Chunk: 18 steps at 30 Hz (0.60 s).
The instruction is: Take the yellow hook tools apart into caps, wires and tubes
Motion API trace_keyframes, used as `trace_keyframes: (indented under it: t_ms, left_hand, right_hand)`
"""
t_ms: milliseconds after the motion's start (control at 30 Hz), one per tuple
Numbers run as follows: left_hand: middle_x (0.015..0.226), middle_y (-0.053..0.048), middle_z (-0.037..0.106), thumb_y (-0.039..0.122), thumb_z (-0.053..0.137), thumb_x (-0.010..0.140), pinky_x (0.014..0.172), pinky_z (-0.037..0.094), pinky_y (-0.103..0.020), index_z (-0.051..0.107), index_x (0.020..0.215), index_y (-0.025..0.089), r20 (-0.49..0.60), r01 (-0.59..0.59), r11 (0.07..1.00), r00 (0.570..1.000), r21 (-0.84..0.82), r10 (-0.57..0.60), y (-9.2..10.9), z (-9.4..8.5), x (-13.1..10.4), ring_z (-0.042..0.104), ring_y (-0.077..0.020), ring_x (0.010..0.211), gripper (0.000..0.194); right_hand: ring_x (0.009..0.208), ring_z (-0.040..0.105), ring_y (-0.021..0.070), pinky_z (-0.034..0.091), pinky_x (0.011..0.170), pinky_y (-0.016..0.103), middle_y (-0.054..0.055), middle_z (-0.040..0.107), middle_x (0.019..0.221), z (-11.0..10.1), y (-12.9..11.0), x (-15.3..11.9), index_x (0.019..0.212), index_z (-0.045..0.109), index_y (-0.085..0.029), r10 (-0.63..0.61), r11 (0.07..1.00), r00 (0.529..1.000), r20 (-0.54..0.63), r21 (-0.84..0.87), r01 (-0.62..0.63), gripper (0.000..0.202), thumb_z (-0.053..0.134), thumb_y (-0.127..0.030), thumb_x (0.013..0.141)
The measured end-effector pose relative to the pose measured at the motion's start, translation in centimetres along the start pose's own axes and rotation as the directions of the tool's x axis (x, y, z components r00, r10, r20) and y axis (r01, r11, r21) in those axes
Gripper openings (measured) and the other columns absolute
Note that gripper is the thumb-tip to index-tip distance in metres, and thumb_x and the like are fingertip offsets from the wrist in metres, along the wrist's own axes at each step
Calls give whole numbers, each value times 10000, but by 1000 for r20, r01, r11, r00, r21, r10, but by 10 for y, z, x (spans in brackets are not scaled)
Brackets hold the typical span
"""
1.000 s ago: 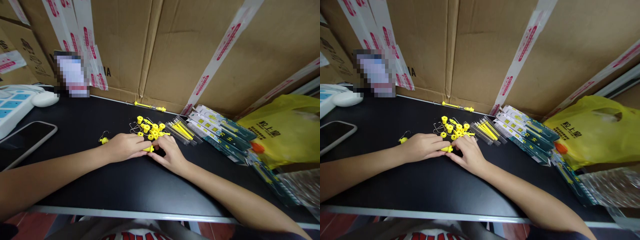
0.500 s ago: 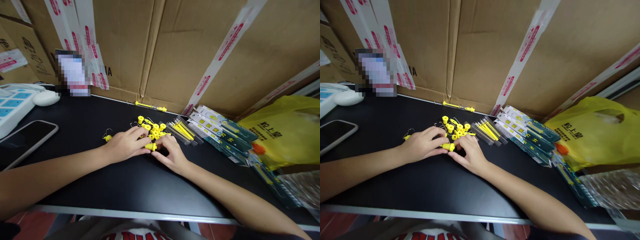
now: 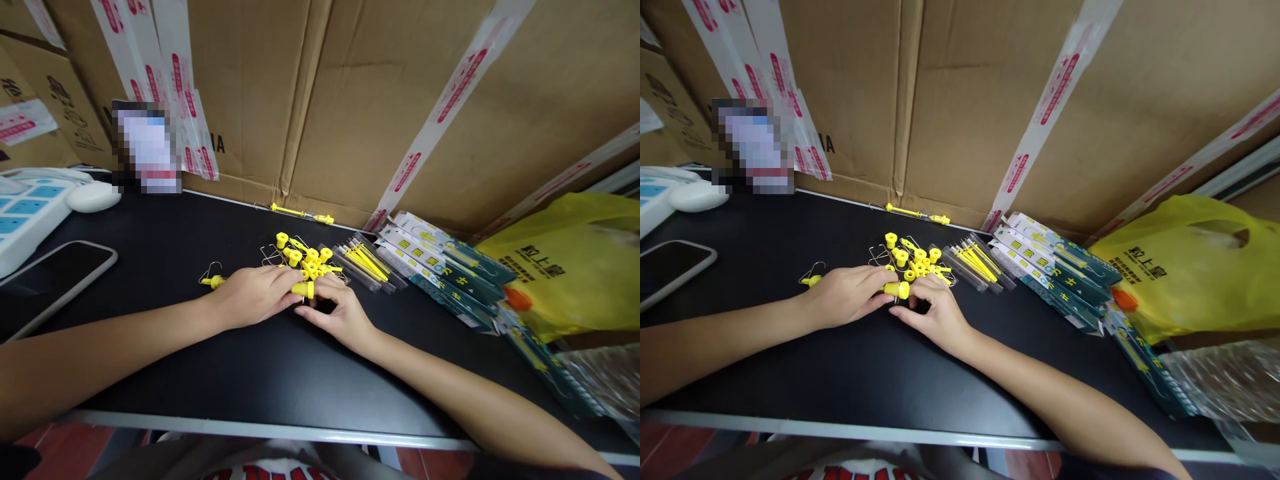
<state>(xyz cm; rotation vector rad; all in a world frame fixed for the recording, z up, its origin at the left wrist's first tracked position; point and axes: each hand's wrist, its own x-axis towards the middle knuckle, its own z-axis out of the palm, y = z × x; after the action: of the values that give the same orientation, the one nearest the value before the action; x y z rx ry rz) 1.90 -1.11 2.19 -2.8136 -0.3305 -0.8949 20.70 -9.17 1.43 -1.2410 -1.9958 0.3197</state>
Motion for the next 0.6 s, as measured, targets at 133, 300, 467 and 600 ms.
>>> trace_keyframes:
  t_ms: [133, 300, 467, 600]
  left_hand:
    - [899, -40, 663, 251, 340, 937, 638, 489, -245, 499, 995, 136, 2, 34, 999, 999, 32, -34, 2, -1, 2, 656, -158, 796, 204]
    - [920, -37, 657, 260, 357, 943, 627, 491, -251, 490, 1044, 138, 15, 61, 994, 998, 90, -63, 2, 1, 1, 658, -166, 804, 208]
    - [948, -53, 657, 251, 329, 950, 643, 498, -262, 495, 1052, 130, 48, 16, 994, 999, 111, -22, 0, 2, -1, 653, -173, 819, 229]
    - [969, -60, 659, 248, 323, 954, 670, 507, -266, 492, 1073, 124, 53, -16, 997, 999, 81, 12, 0, 0, -1, 652, -176, 847, 241]
  right_hand:
    - [649, 494, 138, 394, 680, 297, -18, 537, 627, 2, -2, -1, 744, 592, -189, -1, 997, 1000, -2, 79, 1, 138, 607, -282, 844]
    - [711, 514, 156, 396, 684, 297, 33, 628, 738, 3, 2, -3, 811, 609, -181, -136, 983, 990, -21, -129, 132, 125, 528, -228, 893]
    - [659, 464, 158, 335, 607, 293, 29, 615, 666, 4, 5, -5, 839, 624, -169, -292, 861, 956, 34, -427, 278, 142, 499, -188, 904]
    - [649, 438, 154, 304, 589, 295, 26, 611, 667, 3, 5, -6, 829, 619, -168, -356, 792, 932, 75, -505, 343, 143, 498, -180, 903]
